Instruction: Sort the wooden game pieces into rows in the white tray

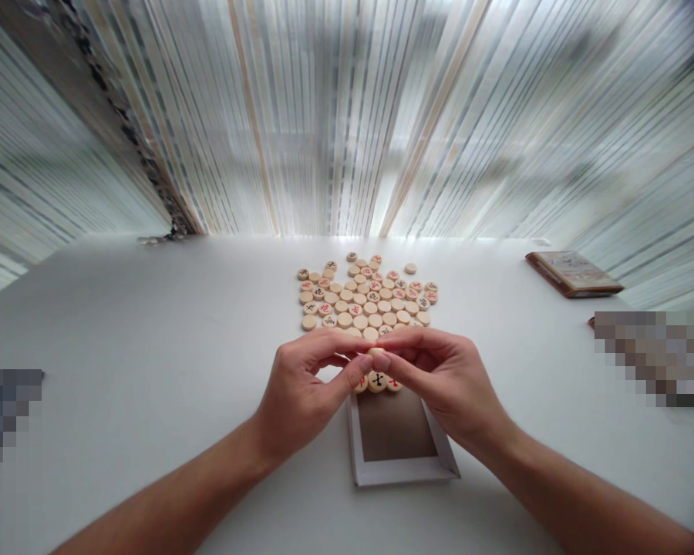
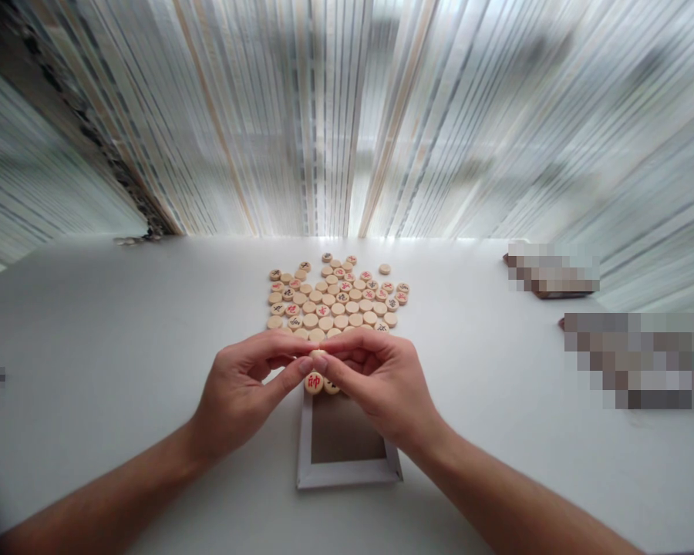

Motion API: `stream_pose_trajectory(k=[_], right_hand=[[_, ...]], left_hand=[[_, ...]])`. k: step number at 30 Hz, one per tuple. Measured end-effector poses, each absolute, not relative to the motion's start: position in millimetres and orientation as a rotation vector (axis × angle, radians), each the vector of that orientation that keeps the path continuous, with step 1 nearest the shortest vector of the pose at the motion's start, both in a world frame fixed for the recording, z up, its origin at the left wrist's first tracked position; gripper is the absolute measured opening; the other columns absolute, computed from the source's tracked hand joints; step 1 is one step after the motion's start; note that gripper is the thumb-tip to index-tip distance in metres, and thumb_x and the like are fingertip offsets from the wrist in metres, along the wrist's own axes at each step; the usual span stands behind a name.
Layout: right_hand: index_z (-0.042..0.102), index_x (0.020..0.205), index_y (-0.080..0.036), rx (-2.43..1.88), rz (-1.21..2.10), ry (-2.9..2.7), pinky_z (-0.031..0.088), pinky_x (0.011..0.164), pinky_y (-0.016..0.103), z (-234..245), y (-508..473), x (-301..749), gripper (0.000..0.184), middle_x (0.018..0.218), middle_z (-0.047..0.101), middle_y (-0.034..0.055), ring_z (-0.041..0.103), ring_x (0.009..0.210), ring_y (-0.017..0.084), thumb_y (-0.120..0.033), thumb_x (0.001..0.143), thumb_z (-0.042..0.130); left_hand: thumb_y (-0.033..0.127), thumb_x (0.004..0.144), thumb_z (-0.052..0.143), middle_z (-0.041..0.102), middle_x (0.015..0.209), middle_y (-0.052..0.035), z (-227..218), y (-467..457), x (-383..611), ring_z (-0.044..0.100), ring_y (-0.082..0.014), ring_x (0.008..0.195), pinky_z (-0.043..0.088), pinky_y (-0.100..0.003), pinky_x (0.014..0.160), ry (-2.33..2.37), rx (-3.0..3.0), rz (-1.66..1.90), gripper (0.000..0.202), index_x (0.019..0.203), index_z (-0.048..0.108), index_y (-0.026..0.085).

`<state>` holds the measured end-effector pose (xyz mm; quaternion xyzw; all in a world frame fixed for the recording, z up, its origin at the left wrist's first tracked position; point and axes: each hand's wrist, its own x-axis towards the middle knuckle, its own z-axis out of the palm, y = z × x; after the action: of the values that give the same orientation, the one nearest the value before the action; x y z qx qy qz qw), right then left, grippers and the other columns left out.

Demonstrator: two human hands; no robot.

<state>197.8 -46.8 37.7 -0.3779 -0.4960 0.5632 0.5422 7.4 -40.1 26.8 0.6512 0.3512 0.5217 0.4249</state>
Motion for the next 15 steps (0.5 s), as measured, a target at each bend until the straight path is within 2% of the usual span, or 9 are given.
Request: stream_pose_trajectory(k=[10,15], right_hand=[[0.088,0.091,-0.025,-0.936,1.343,-1.186,0.063,0.066,0.023,35.6,-47.1,200.0,0.015,0.086,0.084,0.0051,0.077,0.075,0.016,-0.031,0.079,0.096],[0.088,0.087,-0.024,-0.971,1.353,-1.173,0.063,0.065,0.025,37.5,-46.8,198.6,0.024,0.083,0.083,0.005,0.076,0.074,0.018,-0.033,0.07,0.101]], left_hand=[[0.021,0.091,0.083,0.084,0.098,-0.007,31.7,-40.2,9.8,0.079,-0.018,0.088,0.066,-0.025,0.08,0.843,1.428,1.25,0.013,0.103,0.087,0.019],[0.022,0.087,0.087,0.084,0.094,-0.0052,32.9,-41.6,10.1,0.079,-0.0178,0.085,0.066,-0.024,0.079,0.876,1.44,1.245,0.013,0.099,0.087,0.019]])
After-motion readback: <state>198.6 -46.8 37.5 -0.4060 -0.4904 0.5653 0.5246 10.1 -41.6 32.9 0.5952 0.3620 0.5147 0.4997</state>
